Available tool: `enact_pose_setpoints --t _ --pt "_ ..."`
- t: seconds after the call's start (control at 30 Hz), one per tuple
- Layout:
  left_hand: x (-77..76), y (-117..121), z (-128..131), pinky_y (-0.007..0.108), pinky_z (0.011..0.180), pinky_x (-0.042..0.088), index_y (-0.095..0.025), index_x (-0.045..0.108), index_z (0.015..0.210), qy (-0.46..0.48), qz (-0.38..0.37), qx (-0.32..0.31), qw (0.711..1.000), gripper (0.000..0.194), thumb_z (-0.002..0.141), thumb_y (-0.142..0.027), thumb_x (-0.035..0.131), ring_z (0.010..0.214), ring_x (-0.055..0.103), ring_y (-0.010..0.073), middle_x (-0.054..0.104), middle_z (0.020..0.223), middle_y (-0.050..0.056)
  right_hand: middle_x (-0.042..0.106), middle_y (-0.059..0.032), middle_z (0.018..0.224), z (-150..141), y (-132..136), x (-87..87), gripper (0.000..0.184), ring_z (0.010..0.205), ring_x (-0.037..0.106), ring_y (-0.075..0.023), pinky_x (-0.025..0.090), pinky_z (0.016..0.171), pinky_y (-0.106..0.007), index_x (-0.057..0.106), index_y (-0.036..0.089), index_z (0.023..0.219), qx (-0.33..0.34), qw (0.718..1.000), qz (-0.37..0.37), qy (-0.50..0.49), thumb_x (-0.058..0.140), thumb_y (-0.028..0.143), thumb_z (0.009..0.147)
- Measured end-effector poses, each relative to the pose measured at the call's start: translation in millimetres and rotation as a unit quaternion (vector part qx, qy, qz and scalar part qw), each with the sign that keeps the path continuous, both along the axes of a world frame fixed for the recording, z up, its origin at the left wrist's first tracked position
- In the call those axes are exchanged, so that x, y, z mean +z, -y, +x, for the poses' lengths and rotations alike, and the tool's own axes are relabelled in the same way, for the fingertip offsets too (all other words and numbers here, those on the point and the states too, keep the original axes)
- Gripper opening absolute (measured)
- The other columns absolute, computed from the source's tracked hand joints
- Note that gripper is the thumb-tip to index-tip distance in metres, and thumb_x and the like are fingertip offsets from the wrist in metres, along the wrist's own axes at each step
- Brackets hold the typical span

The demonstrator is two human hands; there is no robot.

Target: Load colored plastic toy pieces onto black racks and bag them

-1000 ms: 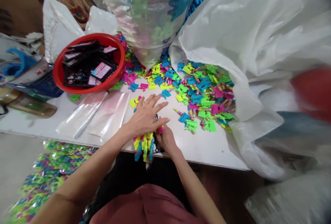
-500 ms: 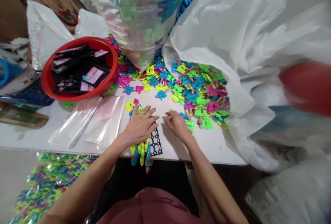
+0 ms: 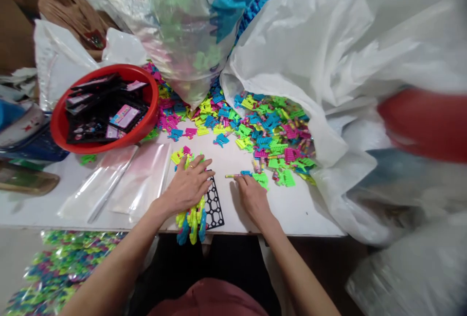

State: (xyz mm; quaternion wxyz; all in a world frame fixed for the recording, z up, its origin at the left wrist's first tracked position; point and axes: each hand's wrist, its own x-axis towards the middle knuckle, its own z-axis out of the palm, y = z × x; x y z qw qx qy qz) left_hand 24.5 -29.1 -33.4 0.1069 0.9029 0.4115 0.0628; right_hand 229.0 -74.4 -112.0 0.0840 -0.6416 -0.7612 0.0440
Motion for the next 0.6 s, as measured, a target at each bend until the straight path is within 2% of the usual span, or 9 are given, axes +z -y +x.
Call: enact_pose_setpoints --t 0.1,0.17,0.27,0.33,0.4,0.47,0.53,0.6 --pt "-2.0 1.9 2.1 0.06 0.11 0.015 -0.023 0.063 0.114 -0.029 0.026 0.0 0.999 0.034 0.094 -0.029 0.037 0.134 0.036 0.0303 0.054 0.136 0.008 0.06 -0.0107 0.101 -12.1 -18.9 5.5 0.026 0.092 0.054 -0.0227 0.042 0.073 -0.032 0.061 0.017 0.1 -0.019 0.999 -0.004 0.039 0.044 0.002 0.087" --pt "0.0 3.1 2.1 0.059 0.109 0.019 -0.023 0.063 0.114 -0.048 0.035 0.0 0.998 0.036 0.094 -0.028 0.034 0.133 0.037 0.0297 0.054 0.136 0.007 0.06 -0.0109 0.098 -18.0 -19.5 3.6 0.021 0.091 0.054 -0.0231 0.043 0.072 -0.033 0.062 0.016 0.094 0.026 0.998 -0.006 0.053 0.047 0.003 0.086" --pt "2.4 4.4 2.0 0.058 0.108 0.023 -0.023 0.064 0.111 -0.064 0.049 0.0 0.997 0.036 0.095 -0.028 0.032 0.133 0.038 0.0289 0.054 0.136 0.006 0.061 -0.009 0.104 -15.1 3.5 -6.0 0.022 0.091 0.055 -0.0207 0.043 0.073 -0.031 0.062 0.017 0.098 0.137 0.99 0.02 0.034 0.048 0.004 0.087" --pt "2.4 4.6 2.1 0.058 0.107 0.024 -0.022 0.064 0.109 -0.067 0.057 -0.003 0.996 0.035 0.095 -0.028 0.032 0.133 0.038 0.0289 0.055 0.134 0.007 0.062 -0.0081 0.11 -9.4 22.7 -9.9 0.026 0.091 0.057 -0.0183 0.043 0.075 -0.029 0.061 0.018 0.104 0.146 0.989 0.038 0.009 0.047 0.003 0.087" --pt "1.9 4.5 2.2 0.058 0.107 0.024 -0.021 0.064 0.106 -0.066 0.059 -0.003 0.996 0.035 0.095 -0.027 0.032 0.133 0.037 0.0292 0.056 0.133 0.007 0.063 -0.008 0.108 -7.1 33.8 -8.2 0.025 0.089 0.059 -0.0178 0.043 0.075 -0.028 0.061 0.019 0.105 0.078 0.996 0.033 -0.005 0.047 0.007 0.089" --pt "1.8 4.4 2.4 0.058 0.106 0.024 -0.021 0.064 0.106 -0.063 0.054 0.001 0.997 0.034 0.095 -0.027 0.033 0.133 0.037 0.0296 0.056 0.132 0.007 0.065 -0.0087 0.097 -9.7 33.2 -2.4 0.014 0.084 0.06 -0.0199 0.042 0.071 -0.03 0.062 0.018 0.099 -0.017 1.0 -0.014 -0.004 0.052 0.016 0.089" --pt "2.5 4.5 2.6 0.058 0.107 0.024 -0.02 0.064 0.107 -0.057 0.044 0.007 0.997 0.033 0.095 -0.027 0.033 0.133 0.038 0.0296 0.057 0.131 0.007 0.065 -0.0088 0.086 -14.1 24.8 5.0 0.009 0.078 0.061 -0.0218 0.041 0.065 -0.03 0.062 0.017 0.089 -0.094 0.992 -0.084 -0.018 0.059 0.024 0.085" --pt "3.1 4.7 2.6 0.057 0.107 0.024 -0.021 0.063 0.11 -0.042 0.035 0.012 0.998 0.033 0.094 -0.028 0.035 0.132 0.039 0.0286 0.058 0.131 0.007 0.065 -0.007 0.078 -17.4 15.8 11.4 0.009 0.071 0.061 -0.0204 0.04 0.061 -0.028 0.061 0.017 0.082 -0.129 0.978 -0.136 -0.089 0.06 0.026 0.083"
